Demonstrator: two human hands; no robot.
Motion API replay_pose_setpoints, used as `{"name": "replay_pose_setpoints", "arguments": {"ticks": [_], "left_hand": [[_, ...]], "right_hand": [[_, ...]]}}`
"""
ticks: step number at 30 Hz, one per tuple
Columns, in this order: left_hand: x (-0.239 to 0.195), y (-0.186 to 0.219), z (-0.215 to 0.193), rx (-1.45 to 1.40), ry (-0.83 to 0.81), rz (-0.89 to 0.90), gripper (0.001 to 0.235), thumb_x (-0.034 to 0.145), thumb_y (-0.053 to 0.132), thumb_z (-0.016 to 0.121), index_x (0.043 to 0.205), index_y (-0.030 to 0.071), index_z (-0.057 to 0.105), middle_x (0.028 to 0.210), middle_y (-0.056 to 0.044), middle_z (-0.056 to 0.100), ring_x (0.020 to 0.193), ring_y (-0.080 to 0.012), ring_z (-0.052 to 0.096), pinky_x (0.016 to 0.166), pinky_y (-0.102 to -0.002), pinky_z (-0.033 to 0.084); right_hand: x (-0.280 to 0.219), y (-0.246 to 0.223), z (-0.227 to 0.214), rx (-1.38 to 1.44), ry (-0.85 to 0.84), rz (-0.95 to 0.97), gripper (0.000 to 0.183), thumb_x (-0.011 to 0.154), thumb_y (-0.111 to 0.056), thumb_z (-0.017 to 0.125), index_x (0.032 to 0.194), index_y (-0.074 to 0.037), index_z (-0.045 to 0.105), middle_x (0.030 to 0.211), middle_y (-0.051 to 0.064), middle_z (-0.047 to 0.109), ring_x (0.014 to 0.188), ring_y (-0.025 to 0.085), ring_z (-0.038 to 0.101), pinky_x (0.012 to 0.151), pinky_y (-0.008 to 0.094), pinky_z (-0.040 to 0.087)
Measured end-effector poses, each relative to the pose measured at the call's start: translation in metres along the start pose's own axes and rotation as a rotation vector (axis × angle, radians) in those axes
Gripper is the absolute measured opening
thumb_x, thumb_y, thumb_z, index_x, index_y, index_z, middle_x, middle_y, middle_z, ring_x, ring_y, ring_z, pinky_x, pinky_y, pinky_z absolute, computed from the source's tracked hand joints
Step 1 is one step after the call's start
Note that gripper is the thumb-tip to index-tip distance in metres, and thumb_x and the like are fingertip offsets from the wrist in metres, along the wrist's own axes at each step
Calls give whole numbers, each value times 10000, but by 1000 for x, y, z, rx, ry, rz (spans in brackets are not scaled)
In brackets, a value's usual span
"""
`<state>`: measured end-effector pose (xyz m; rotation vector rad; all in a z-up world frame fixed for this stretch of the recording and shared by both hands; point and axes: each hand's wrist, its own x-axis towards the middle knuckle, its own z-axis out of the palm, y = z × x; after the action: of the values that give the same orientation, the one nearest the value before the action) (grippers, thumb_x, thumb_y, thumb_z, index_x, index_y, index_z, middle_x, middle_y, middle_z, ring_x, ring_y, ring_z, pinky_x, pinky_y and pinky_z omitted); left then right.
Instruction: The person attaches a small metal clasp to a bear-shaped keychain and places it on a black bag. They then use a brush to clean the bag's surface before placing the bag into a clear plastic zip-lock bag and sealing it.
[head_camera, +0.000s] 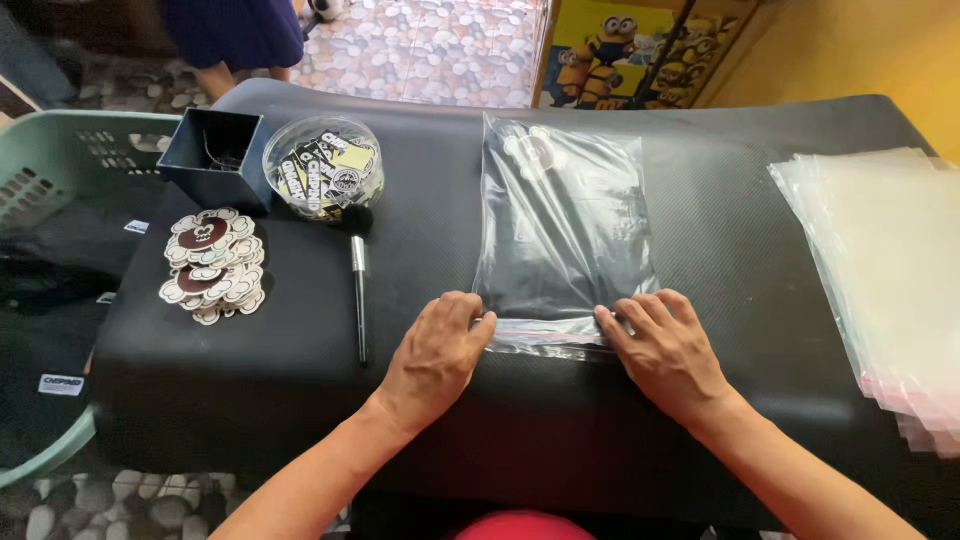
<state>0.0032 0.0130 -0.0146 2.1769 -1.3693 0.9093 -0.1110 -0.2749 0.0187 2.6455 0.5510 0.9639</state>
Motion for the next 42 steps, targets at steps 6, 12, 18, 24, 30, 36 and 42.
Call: {"name": "replay_pose_setpoints", "arguments": {"ticks": [6,12,18,24,30,36,42], "left_hand": [[-4,2,4,-37,-21,-77,54,940,61,661,949,85,614,943,-43,497,929,-246,627,792,-356,553],[0,3,-8,-42,10,-99,63,956,47,645,992,81,604,943,-56,496,860,-238,617,759,-340,559],[10,8,-34,-166,-55,-212,174,952,168,685,1086,74,626,977,-73,517,859,-253,619,736,-376,555],[11,7,-63,-458,-307,-787,286,920,287,620,1124,102,544,921,1,615,746,-267,654,748,-457,499],[47,-5,-79,-706,-758,-1104,359,1025,455,487,911,132,596,654,11,704,411,-126,605,613,-288,500],[37,-17,-56,-992,-738,-1199,358,1033,285,523,980,-36,672,551,-138,710,298,-191,580,246,-252,423],[24,-16,-47,-1116,-572,-1275,299,1039,211,525,1012,-66,633,582,-175,677,320,-220,618,198,-261,422]], "right_hand": [[5,-4,-3,31,-75,65,318,796,-267,769,1080,-144,698,1037,44,610,1036,230,643,1039,462,457],[7,-2,9,-10,-13,32,97,881,-191,735,946,-152,674,910,18,602,906,206,652,1017,430,464],[8,-9,-11,-22,-105,104,217,856,-193,745,1068,-180,701,1005,16,626,1002,206,656,1046,435,453],[-11,-3,-51,503,-295,574,715,822,-335,715,1442,-53,497,1177,131,621,1297,298,517,1101,443,401],[-18,25,-54,796,-581,1333,368,1115,-366,486,1050,-63,685,757,56,692,547,168,596,666,311,461],[-28,33,-36,1229,-615,1579,546,1016,-433,607,1089,105,670,651,273,634,329,248,527,224,284,297],[-36,31,-29,1384,-532,1563,307,986,-234,669,966,71,638,598,175,562,307,174,471,223,243,281]]}}
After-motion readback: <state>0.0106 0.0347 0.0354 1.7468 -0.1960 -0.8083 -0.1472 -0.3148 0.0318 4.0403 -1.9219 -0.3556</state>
